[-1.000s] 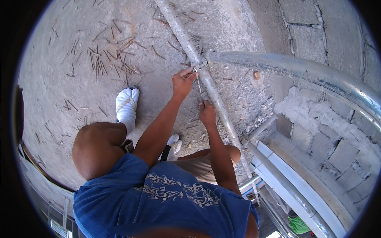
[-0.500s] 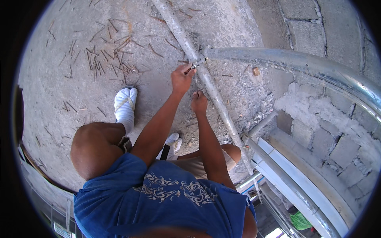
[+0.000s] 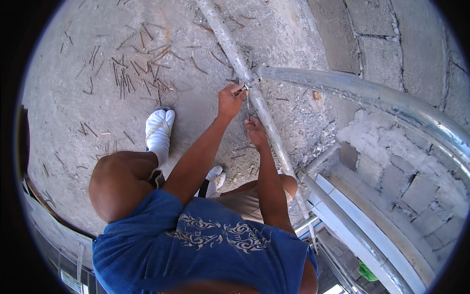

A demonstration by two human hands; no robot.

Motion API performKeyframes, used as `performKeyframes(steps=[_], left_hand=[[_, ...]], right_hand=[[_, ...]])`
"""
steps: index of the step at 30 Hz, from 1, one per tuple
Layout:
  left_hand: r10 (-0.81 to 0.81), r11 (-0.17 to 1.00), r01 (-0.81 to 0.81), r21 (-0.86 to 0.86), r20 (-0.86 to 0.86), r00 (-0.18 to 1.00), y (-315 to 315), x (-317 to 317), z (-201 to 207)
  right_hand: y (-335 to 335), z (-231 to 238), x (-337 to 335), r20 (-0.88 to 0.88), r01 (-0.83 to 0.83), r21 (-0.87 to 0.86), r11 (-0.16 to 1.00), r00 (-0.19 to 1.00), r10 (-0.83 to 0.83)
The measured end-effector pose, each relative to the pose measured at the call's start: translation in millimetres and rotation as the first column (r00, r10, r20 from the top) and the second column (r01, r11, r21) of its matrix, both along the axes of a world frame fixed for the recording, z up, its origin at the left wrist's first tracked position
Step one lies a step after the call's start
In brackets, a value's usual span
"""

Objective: The person uses a wrench to tighten a bolt on a metal scaffolding joint. They repeatedly turn the wrench to secure the connection between two metal poles.

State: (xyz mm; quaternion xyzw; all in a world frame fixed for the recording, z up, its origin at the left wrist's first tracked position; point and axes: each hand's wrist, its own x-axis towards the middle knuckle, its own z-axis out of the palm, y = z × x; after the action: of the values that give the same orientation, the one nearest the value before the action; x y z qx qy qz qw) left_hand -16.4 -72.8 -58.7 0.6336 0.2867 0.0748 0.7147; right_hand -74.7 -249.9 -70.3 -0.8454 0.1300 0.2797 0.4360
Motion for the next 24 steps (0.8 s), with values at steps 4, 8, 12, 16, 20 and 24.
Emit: performKeyframes(steps=[4, 8, 12, 16, 20, 24], left_hand=[[0.000, 0.999, 0.002, 0.051, -0.029, 1.000, -1, 0, 3], [-0.019, 0.997, 0.022, 0.077, -0.041, 0.999, -1, 0, 0], [-0.062, 0.997, 0.064, 0.033, -0.075, 0.995, -1, 2, -3], [-0.061, 0.983, 0.044, -0.176, -0.089, 0.994, -2, -1, -8], [0.044, 0.915, -0.145, -0.376, -0.265, 0.963, 1, -10, -18], [0.044, 0.888, -0.197, -0.416, -0.350, 0.936, 31, -17, -39]], right_hand=[[21, -12, 6, 0.122, -0.132, -0.083, 0.988, 0.982, 0.141], [22, -29, 11, -0.037, 0.034, -0.093, 0.995, 0.999, -0.037], [11, -4, 7, -0.022, -0.019, -0.104, 0.994, 1.000, 0.017], [12, 90, 2, 0.137, -0.141, -0.285, 0.948, 0.973, 0.186], [50, 169, 27, 0.338, -0.169, -0.372, 0.913, 0.891, 0.303], [97, 198, 76, 0.412, -0.287, -0.574, 0.767, 0.708, 0.574]])
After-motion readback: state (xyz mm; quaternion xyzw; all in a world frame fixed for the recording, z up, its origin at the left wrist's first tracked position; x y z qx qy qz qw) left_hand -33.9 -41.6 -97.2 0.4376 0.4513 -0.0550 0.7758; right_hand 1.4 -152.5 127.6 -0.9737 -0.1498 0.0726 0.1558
